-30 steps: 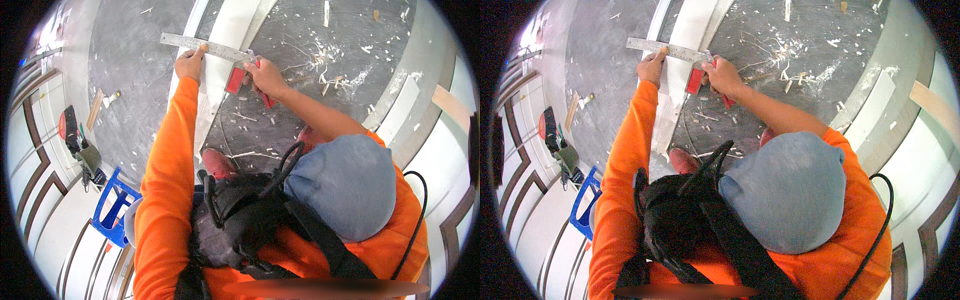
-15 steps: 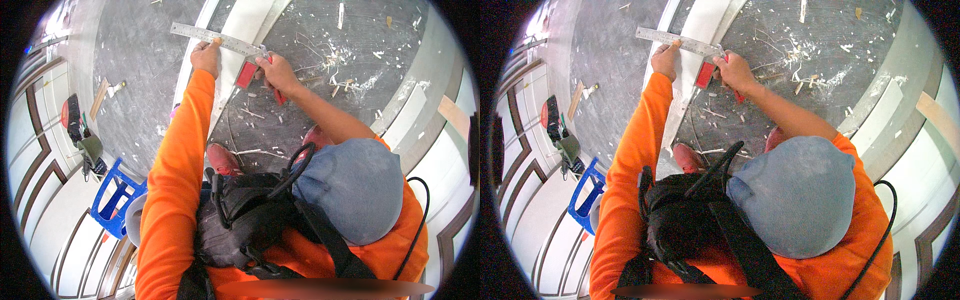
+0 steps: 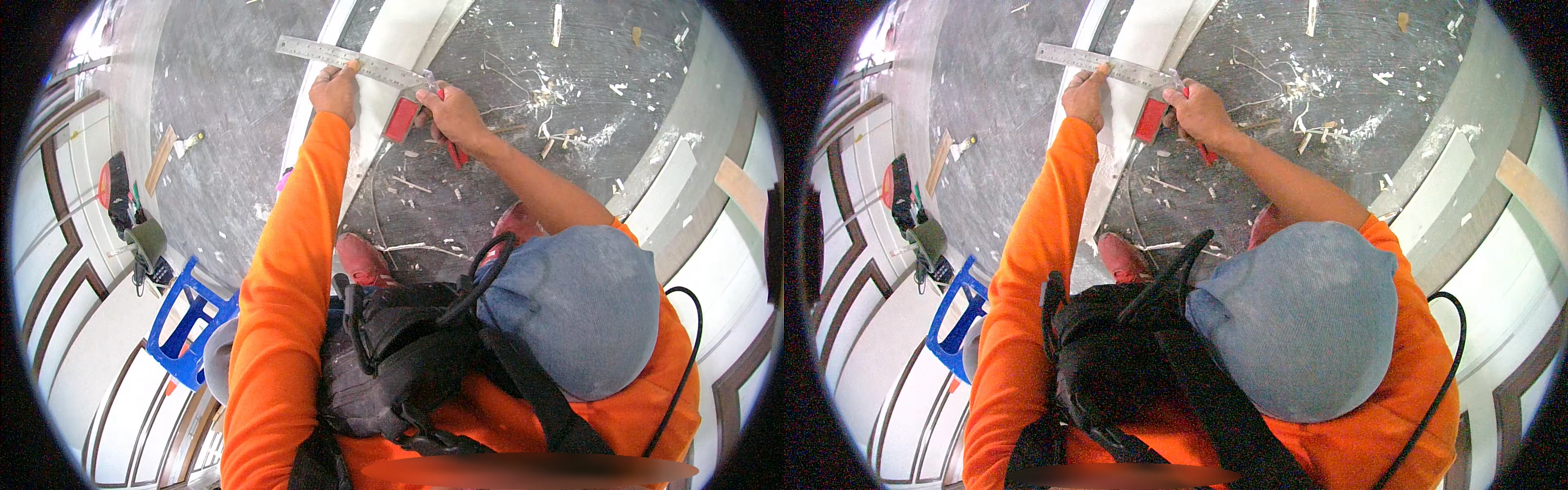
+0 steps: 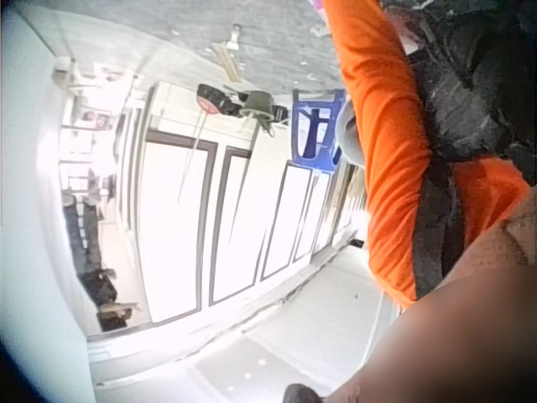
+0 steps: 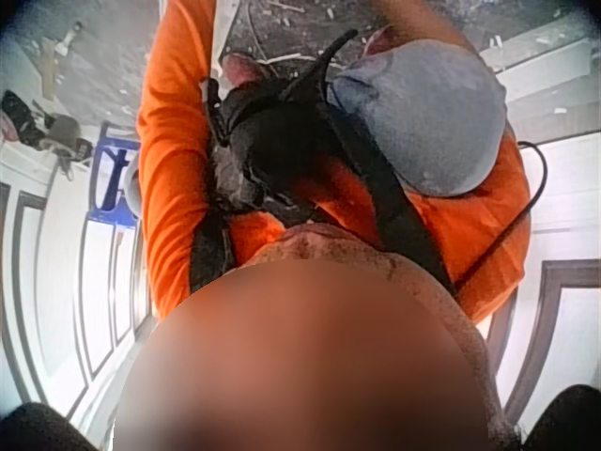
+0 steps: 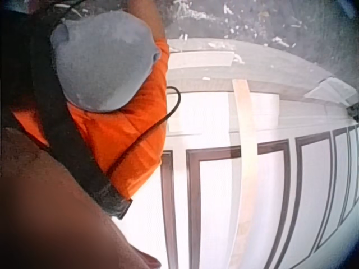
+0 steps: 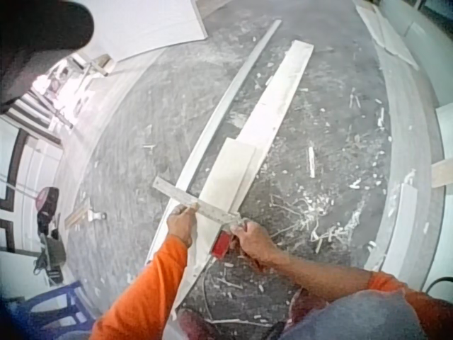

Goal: The person measures a white strip of material with a measuring tape, marks it with a pencil, and cuts it using a utility knife and a ruler.

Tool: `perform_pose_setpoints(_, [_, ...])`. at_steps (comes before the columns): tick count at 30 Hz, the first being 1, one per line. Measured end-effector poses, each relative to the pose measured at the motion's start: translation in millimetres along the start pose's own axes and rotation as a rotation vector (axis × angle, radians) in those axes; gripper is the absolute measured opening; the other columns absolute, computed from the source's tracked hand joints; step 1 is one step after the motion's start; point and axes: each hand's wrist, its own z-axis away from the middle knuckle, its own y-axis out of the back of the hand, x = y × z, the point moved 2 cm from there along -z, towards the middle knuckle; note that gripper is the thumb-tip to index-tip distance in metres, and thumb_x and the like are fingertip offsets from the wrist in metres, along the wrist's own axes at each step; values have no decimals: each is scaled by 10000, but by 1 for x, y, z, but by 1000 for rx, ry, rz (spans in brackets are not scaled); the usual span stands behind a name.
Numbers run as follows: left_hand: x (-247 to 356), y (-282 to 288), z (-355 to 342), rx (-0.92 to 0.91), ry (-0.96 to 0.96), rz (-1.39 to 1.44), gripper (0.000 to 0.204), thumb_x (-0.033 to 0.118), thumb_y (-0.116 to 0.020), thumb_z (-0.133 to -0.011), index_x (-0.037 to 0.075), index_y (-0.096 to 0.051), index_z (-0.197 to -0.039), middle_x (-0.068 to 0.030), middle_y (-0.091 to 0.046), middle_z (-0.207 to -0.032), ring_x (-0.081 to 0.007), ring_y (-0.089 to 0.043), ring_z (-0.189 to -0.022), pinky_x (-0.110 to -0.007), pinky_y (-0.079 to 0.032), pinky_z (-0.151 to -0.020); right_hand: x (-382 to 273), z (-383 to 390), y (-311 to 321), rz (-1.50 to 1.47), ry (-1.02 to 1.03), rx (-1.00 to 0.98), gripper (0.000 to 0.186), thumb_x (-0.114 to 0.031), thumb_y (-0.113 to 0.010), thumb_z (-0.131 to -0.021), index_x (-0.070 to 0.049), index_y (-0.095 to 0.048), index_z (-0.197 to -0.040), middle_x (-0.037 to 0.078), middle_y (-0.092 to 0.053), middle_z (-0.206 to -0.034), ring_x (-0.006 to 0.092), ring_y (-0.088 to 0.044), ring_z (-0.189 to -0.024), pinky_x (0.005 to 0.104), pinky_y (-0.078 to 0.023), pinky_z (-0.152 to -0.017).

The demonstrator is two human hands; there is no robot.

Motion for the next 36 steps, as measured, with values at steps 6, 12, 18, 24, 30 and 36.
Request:
perform_pose_setpoints(6, [-3,6,-5,41,-9,-12,336,107,-792,-764,-59,-645,-1017,-47,-657,-847,-122,-567,-730,-267,-461,-648,-2,0,-3,-20,8,15,305,-280,-543,-948,17,-568,-1013,114,-668,-661,165,-559,-401,329,-430,-392])
perform_pose_setpoints(12, [5,5,4,40,-36,-64,475,138,-809,-754,-88,-615,-1123,-85,-677,-954,-138,-601,-818,-267,-481,-709,-3,2,-3,-44,-4,4,338,-281,-547,-948,38,-542,-1060,109,-665,-672,150,-545,-398,315,-421,-384])
perform_pose_setpoints(18, [14,-6,14,43,-5,-123,541,145,-808,-761,-108,-583,-1182,-93,-671,-971,-140,-597,-833,-263,-480,-723,4,-1,4,-52,-18,31,372,-294,-554,-947,38,-535,-1116,99,-668,-669,147,-549,-416,311,-419,-388])
perform_pose_setpoints(24, [3,8,-1,16,-1,-99,416,140,-796,-775,-82,-620,-1079,-56,-664,-882,-119,-573,-751,-253,-463,-663,-1,0,0,15,22,-2,403,-305,-555,-945,42,-536,-1150,91,-673,-673,150,-560,-427,312,-438,-422])
perform_pose_setpoints(30, [-2,11,-4,6,-23,6,327,118,-784,-782,-59,-642,-1017,-43,-663,-837,-104,-556,-710,-252,-445,-625,-4,2,-3,18,18,11,338,-312,-554,-944,4,-571,-1060,90,-677,-678,146,-567,-431,307,-439,-419])
perform_pose_setpoints(36, [3,-2,2,-13,4,-44,307,115,-783,-778,-51,-652,-1001,-37,-658,-837,-102,-549,-715,-253,-442,-636,0,1,7,5,13,10,306,-303,-547,-951,-12,-576,-1040,94,-676,-682,141,-557,-421,303,-429,-402])
